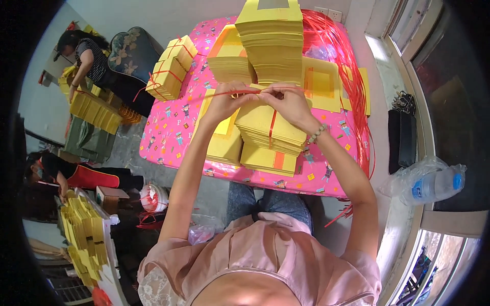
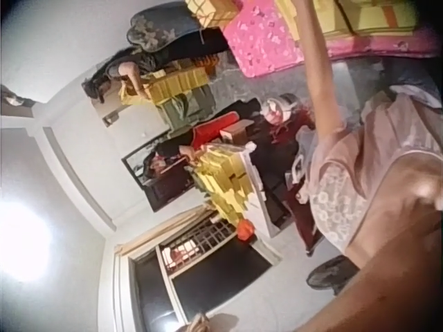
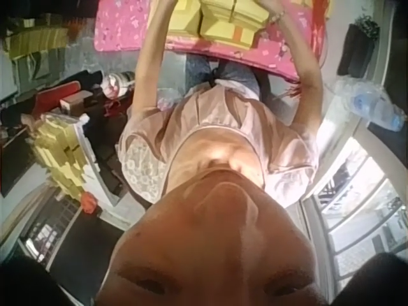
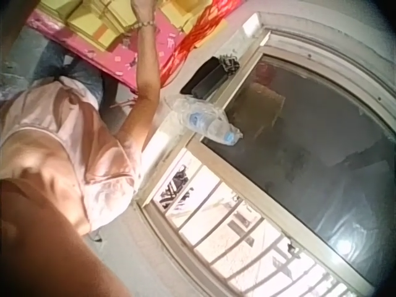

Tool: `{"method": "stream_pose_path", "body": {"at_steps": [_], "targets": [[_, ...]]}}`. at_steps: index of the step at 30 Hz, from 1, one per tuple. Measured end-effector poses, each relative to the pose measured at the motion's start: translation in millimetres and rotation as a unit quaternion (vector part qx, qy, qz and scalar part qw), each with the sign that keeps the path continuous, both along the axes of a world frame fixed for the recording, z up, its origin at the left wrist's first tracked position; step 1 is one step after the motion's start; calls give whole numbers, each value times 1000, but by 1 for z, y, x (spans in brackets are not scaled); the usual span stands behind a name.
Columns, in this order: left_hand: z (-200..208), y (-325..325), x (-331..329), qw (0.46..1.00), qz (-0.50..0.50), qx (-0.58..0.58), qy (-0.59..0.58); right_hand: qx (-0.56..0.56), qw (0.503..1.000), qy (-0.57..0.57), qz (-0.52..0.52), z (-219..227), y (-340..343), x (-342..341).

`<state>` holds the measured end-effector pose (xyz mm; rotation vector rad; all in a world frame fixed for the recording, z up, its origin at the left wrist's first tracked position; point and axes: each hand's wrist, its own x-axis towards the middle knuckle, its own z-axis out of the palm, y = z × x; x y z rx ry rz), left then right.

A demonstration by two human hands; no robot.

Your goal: Tying red ribbons around bundles of yellow joss paper and applying foil squares.

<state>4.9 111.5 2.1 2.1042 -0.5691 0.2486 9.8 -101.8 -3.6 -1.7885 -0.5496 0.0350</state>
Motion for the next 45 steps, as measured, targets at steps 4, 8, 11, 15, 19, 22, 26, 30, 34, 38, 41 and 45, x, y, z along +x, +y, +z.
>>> {"method": "stream_pose_path", "body": {"at_steps": [4,8,11,15,19,22,26,30,34,38,41,45], "targets": [[1,-2,-2,999,-34,9,-31,13,999,45,27,1,-5,3],[-1,-5,-2,999,-31,15,-41,25,997,64,40,0,-5,3],[0,-6,-3,998,-47,-37,-26,69,994,77,47,-5,-4,4],[-2,-9,-5,990,-67,-111,50,15,995,73,64,1,-11,9],[-8,-5,-2,955,-101,-215,178,-2,987,108,116,17,-11,6],[-9,-5,-2,941,-119,-241,204,49,973,154,167,12,-16,14],[-7,-2,4,955,-137,-195,179,62,955,223,184,16,-24,28],[1,-1,4,990,-109,-67,59,24,935,280,218,22,-23,36],[3,1,6,994,-107,-20,-24,-70,954,198,213,31,-18,33],[5,-3,3,994,-76,-48,62,-110,979,87,151,21,-15,30],[7,-7,-5,988,-51,-114,96,-188,978,-83,47,35,-5,11],[1,-12,-7,982,-5,-160,103,-179,968,-174,25,29,-1,5]]}}
